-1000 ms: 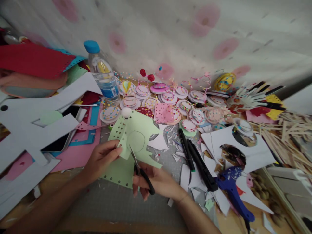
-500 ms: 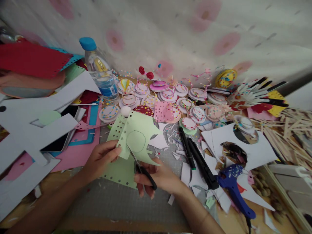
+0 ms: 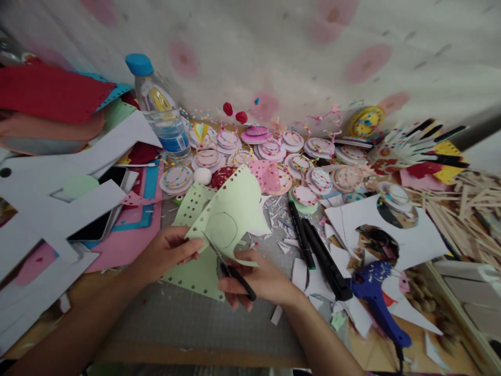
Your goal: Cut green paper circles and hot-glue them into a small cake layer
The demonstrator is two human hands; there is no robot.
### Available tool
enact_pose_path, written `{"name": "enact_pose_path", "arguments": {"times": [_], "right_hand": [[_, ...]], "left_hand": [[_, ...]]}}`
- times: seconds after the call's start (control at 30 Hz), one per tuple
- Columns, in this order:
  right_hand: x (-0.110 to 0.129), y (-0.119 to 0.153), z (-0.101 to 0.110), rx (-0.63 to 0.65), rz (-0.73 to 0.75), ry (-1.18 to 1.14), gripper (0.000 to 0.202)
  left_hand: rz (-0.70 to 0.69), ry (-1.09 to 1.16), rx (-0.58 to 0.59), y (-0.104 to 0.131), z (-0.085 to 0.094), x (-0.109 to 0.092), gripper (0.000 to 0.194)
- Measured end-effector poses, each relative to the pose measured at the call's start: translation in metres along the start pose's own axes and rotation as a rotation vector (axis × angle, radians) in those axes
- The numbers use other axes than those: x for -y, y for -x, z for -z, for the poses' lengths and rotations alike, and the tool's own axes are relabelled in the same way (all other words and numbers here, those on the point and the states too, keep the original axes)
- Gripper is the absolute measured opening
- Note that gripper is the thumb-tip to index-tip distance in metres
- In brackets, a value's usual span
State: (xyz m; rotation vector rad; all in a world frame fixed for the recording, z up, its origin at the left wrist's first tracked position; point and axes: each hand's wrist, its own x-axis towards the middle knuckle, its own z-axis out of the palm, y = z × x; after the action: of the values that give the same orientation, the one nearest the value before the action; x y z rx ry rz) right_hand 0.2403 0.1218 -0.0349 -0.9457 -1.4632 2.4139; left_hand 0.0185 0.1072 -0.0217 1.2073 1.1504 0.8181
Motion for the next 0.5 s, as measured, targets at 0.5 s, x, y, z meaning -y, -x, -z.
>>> {"name": "enact_pose_path", "arguments": {"times": [0.5], "right_hand": [[0.0035,0.0020,0.0012,0.025,-0.045,-0.101,0.042]], "left_hand": [[0.012,-0.063,0.053,-0.0006,0.0057,-0.0055,0.030]]}}
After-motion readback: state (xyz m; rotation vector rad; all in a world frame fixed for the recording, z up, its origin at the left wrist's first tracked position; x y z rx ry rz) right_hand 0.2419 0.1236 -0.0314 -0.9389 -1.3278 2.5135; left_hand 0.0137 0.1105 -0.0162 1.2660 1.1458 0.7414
